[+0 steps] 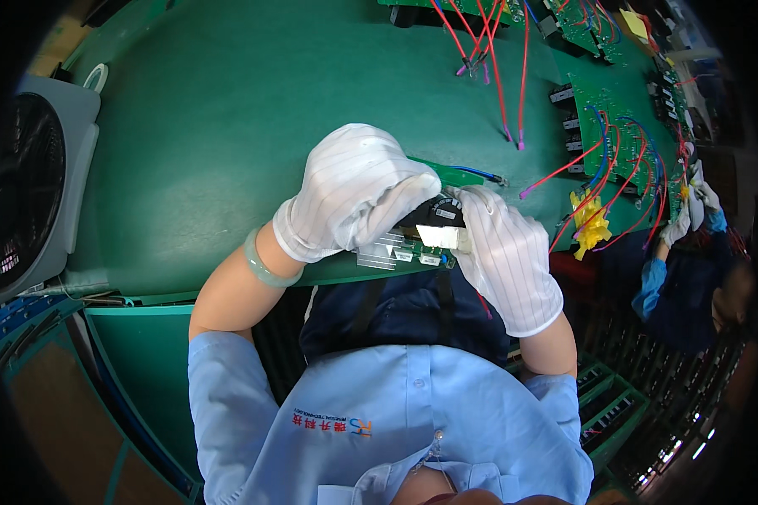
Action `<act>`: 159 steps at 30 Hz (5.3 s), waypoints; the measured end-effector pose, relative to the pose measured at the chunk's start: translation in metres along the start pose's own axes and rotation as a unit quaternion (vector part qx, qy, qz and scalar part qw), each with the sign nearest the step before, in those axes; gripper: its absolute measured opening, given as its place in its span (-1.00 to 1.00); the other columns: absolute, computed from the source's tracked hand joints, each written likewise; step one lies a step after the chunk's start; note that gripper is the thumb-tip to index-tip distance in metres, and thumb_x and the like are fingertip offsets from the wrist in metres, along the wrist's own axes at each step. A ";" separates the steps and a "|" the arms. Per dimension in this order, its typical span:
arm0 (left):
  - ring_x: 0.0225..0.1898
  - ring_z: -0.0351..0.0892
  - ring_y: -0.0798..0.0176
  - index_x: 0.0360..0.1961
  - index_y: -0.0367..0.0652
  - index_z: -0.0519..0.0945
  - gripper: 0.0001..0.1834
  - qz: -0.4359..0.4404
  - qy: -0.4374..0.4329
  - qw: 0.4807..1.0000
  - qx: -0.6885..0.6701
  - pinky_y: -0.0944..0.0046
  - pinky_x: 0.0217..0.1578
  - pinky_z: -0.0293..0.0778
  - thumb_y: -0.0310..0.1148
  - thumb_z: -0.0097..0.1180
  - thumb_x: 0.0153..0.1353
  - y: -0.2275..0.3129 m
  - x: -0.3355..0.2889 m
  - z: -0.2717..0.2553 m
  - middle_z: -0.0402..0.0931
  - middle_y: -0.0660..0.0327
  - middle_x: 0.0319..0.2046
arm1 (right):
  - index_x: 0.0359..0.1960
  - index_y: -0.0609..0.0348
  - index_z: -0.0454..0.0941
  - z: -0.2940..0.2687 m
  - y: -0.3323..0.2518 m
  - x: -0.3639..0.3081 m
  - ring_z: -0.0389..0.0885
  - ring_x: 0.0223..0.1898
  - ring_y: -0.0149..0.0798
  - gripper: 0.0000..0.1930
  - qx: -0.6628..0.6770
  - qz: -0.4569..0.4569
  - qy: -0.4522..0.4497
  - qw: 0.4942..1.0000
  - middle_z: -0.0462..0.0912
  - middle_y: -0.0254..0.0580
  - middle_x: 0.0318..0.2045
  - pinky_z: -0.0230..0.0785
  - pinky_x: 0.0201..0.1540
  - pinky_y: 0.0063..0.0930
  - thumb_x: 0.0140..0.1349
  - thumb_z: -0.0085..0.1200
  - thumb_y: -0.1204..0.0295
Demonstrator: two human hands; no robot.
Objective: The person assembles a green circuit board by hand, connecting red and blue wires to specific terminals and attaching black cylindrical components. The person handles the board and components directly without using tools like screwdrivers or pliers.
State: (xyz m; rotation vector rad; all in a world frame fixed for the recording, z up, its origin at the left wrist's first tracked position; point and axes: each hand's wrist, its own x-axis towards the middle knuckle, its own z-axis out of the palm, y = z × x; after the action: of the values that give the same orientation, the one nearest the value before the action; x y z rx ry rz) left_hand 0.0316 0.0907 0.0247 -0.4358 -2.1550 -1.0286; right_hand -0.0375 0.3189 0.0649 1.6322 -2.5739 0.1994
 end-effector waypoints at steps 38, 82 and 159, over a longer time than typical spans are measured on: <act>-0.11 0.66 0.27 0.01 -0.31 0.64 -0.61 -0.304 0.017 0.937 -0.172 0.30 -0.05 0.50 -0.20 -0.09 0.55 -0.032 0.003 0.001 0.71 0.13 -0.13 | 0.15 0.28 0.50 0.080 0.039 -0.135 0.62 0.03 -0.06 -0.64 0.363 0.364 0.297 0.805 0.59 -0.02 0.06 0.49 0.11 -0.11 0.34 0.10 0.45; -0.13 0.59 0.36 -0.03 -0.30 0.54 -0.78 -0.323 0.063 0.935 -0.130 0.32 -0.01 0.49 -0.51 0.19 0.33 -0.011 -0.002 0.007 0.60 0.15 -0.12 | 0.21 0.38 0.51 0.051 0.003 -0.068 0.59 -0.41 -0.38 -0.61 0.487 0.218 0.170 0.828 0.67 -0.15 -0.37 0.48 -0.22 -0.43 0.43 0.03 0.42; -0.18 0.60 0.29 -0.07 -0.28 0.46 -0.82 -0.220 0.059 0.969 -0.094 0.05 0.23 0.40 -0.59 0.09 0.33 -0.007 -0.009 0.010 0.59 0.11 -0.22 | -0.12 0.19 0.68 0.031 -0.002 -0.042 0.79 -0.27 -0.11 -0.75 0.413 -0.036 0.017 0.910 0.65 0.09 0.13 0.56 -0.36 -0.41 0.16 0.31 0.44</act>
State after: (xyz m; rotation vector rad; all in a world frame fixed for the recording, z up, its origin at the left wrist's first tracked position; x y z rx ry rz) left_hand 0.0296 0.0943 0.0104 0.0280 -2.1002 -1.4705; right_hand -0.0177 0.3504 0.0280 1.8745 -2.5312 1.4583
